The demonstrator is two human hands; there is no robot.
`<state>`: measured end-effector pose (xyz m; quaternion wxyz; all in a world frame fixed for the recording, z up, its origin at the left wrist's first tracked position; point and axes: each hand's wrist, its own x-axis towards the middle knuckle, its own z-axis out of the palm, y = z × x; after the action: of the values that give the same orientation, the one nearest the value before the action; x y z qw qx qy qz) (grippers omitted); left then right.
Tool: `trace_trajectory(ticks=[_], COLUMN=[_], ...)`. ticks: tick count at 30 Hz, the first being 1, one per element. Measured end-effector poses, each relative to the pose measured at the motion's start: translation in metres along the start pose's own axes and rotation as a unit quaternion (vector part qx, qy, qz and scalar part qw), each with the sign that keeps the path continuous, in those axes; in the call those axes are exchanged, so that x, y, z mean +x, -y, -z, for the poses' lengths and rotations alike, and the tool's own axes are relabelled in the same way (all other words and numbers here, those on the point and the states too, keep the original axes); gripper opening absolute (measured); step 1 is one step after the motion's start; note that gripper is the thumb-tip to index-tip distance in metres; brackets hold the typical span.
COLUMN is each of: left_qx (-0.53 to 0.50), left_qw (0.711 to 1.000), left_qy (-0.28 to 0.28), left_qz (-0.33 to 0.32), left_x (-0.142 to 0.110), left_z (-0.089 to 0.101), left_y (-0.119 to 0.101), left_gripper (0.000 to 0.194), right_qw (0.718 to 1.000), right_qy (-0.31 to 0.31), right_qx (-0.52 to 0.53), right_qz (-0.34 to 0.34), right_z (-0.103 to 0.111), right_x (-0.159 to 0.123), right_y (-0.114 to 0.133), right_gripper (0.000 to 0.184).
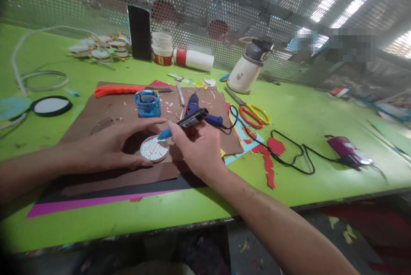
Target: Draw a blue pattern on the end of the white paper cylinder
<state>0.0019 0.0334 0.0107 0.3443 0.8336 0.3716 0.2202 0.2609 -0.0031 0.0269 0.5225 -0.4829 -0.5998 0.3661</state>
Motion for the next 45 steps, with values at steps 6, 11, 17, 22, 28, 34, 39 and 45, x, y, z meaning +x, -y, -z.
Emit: trace_trajectory(ticks=[6,11,17,22,28,34,39,45], left_qx=[0.002,0.005,0.005,0.003,0.007,0.008,0.002,0.014], left_qw=[1.000,1.000,1.000,1.000,1.000,1.000,1.000,1.000], left_qy=[0.003,-0.003,-0.004,0.003,0.002,0.002,-0.006,-0.013], left_qz=[-0.001,-0.005,-0.014,-0.006,-0.001,0.002,-0.001,-0.019], left_x=[0.001,-0.001,-0.001,-0.002,-0.002,-0.003,-0.002,-0.002], left_z=[-0.001,-0.001,-0.001,-0.001,0.000,0.000,-0.001,-0.002], left_y=[0.002,0.005,0.006,0.008,0.012,0.013,0.012,0.009], left_gripper=[0.109,0.106,0.105,0.103,0.100,0.101,0.098,0.099], right_qw=[0.999,0.999,0.998,0.996,0.992,0.993,0.996,0.996], right_qy=[0.025,0.043,0.049,0.077,0.105,0.103,0.050,-0.056], right_qx=[-0.014,-0.009,-0.019,-0.020,-0.024,-0.016,-0.033,-0.016], right_qz=[0.015,0.025,0.039,0.034,0.062,0.056,0.061,0.071], right_z=[0.001,0.000,0.001,0.002,0.001,0.000,-0.002,-0.001], right_x=[0.000,0.000,-0.001,-0.003,-0.002,-0.001,-0.002,-0.002], right_y=[-0.002,-0.005,-0.006,-0.006,-0.004,-0.005,-0.004,0.001], right_gripper=[0.040,0.032,0.026,0.031,0.017,0.020,0.040,0.036])
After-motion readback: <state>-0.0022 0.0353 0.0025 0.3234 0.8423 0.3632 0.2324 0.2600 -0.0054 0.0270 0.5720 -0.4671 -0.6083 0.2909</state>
